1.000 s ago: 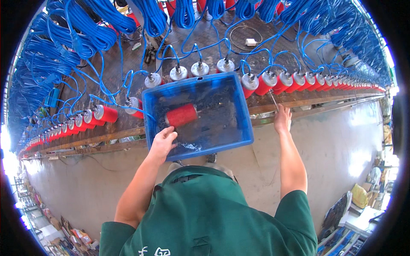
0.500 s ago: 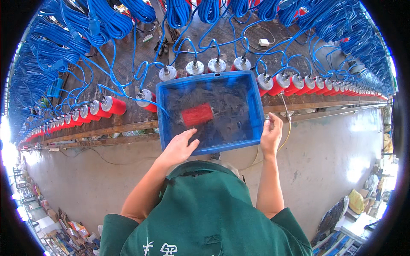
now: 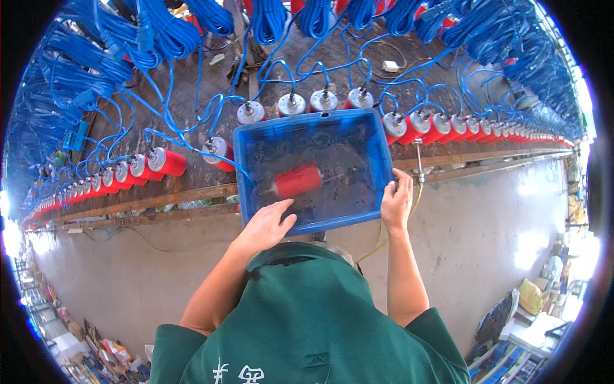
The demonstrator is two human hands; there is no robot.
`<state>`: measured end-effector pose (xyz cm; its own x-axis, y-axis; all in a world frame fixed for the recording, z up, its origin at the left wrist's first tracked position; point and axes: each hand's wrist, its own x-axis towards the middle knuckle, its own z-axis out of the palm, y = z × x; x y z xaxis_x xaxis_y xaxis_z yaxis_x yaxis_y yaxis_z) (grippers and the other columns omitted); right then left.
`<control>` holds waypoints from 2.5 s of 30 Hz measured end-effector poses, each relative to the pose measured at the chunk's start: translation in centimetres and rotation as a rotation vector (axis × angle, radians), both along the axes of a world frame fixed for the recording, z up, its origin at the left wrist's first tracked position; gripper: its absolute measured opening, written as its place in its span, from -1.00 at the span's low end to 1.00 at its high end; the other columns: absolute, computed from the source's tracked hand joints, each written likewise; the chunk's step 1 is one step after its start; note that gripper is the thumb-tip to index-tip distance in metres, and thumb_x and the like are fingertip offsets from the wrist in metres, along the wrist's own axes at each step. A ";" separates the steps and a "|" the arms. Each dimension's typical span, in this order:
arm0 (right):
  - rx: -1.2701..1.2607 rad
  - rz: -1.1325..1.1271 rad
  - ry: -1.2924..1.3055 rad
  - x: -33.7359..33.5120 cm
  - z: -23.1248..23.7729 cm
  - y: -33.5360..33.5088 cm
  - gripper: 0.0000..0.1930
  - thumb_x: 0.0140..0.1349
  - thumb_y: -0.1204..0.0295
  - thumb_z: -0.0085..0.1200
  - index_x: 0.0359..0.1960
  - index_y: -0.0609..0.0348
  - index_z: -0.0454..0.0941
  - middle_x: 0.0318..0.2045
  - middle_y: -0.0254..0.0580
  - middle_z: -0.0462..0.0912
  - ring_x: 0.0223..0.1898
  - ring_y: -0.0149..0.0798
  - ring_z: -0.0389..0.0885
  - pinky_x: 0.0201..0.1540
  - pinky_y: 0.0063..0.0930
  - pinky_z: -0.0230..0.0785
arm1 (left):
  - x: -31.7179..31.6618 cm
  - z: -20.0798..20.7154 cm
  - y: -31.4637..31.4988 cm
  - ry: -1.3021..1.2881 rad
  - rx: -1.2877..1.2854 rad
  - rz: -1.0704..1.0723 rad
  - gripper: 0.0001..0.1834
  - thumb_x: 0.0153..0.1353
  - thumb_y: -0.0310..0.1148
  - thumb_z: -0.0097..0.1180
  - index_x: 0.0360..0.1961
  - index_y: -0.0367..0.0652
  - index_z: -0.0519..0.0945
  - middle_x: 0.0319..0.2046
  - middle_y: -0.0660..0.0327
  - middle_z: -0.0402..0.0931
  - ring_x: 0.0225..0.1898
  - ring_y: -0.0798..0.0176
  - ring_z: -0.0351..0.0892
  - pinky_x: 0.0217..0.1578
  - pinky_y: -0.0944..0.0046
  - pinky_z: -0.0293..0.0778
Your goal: The person takes a red cylinder from a row, inserts a internal tube and valve assembly, and then dips the cylinder into a blue water container to check for leaks.
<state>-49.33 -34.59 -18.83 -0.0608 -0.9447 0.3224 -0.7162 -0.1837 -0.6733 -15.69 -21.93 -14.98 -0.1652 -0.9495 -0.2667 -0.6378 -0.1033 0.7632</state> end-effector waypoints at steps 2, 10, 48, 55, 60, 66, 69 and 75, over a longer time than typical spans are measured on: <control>-0.066 0.036 0.111 0.3 1.9 0.0 -0.73 0.36 0.56 0.11 0.07 0.25 0.62 0.05 0.07 0.65 0.15 0.13 0.58 0.28 -0.06 0.43 | 0.1 0.3 -0.1 -0.011 0.009 0.019 -0.37 0.53 -0.11 0.09 0.39 -0.42 0.49 0.36 -0.24 0.52 0.43 -0.22 0.46 0.45 -0.02 0.35; 0.114 0.909 0.972 5.0 23.6 1.9 -0.73 0.25 0.20 0.31 -0.54 0.06 0.74 -0.46 -0.23 0.73 -0.29 -0.07 0.71 -0.18 -0.12 0.49 | 0.9 0.4 -0.1 0.015 0.014 0.026 -0.40 0.50 -0.17 0.16 0.36 -0.46 0.51 0.33 -0.25 0.55 0.40 -0.23 0.51 0.44 -0.01 0.38; 0.121 1.147 0.780 15.0 26.7 10.7 -0.80 0.00 0.34 0.24 -0.41 0.17 0.80 -0.46 -0.09 0.76 -0.34 -0.07 0.76 -0.30 -0.19 0.53 | 2.6 2.0 -1.3 0.056 0.124 0.112 -0.44 0.49 -0.27 0.21 0.36 -0.45 0.53 0.30 -0.19 0.60 0.39 -0.12 0.57 0.39 0.07 0.44; 0.596 1.012 0.728 3.0 19.0 5.6 -0.82 0.16 0.41 0.21 -0.53 0.19 0.75 -0.47 0.02 0.78 -0.36 0.09 0.81 -0.29 -0.07 0.64 | 3.0 2.8 -0.7 -0.042 0.009 -0.002 -0.48 0.47 -0.28 0.21 0.31 -0.41 0.56 0.25 -0.19 0.63 0.31 -0.23 0.59 0.36 0.02 0.46; 0.993 0.628 0.398 -4.9 10.1 6.1 -0.67 0.30 0.29 0.16 -0.52 0.28 0.75 -0.47 -0.03 0.80 -0.36 -0.02 0.82 -0.22 -0.13 0.64 | 2.8 3.4 -0.7 -0.100 -0.073 -0.071 -0.55 0.46 -0.32 0.20 0.27 -0.37 0.61 0.25 -0.14 0.63 0.31 -0.18 0.60 0.35 0.02 0.48; 1.353 0.154 0.103 -11.7 -5.2 12.4 -0.60 0.43 0.16 0.17 -0.35 0.25 0.84 -0.34 -0.14 0.88 -0.28 -0.25 0.87 -0.23 -0.29 0.64 | 2.4 3.9 0.0 -0.134 -0.131 -0.156 -0.58 0.48 -0.28 0.18 0.23 -0.31 0.66 0.27 -0.09 0.63 0.33 -0.12 0.57 0.36 0.01 0.46; 1.477 0.036 -0.013 -13.5 -9.9 17.1 -0.60 0.46 0.12 0.16 -0.29 0.21 0.83 -0.30 -0.18 0.87 -0.26 -0.25 0.87 -0.26 -0.29 0.62 | 2.1 4.8 0.5 -0.135 -0.107 -0.177 -0.59 0.47 -0.29 0.18 0.22 -0.31 0.67 0.27 -0.09 0.63 0.32 -0.11 0.58 0.36 0.00 0.47; 1.617 -0.122 -0.154 -14.0 -13.1 22.3 -0.63 0.46 0.13 0.14 -0.31 0.17 0.79 -0.31 -0.22 0.85 -0.26 -0.25 0.85 -0.29 -0.31 0.56 | 2.1 4.5 1.0 -0.160 -0.157 -0.183 -0.62 0.47 -0.30 0.17 0.19 -0.31 0.67 0.26 -0.10 0.63 0.31 -0.13 0.58 0.37 -0.01 0.47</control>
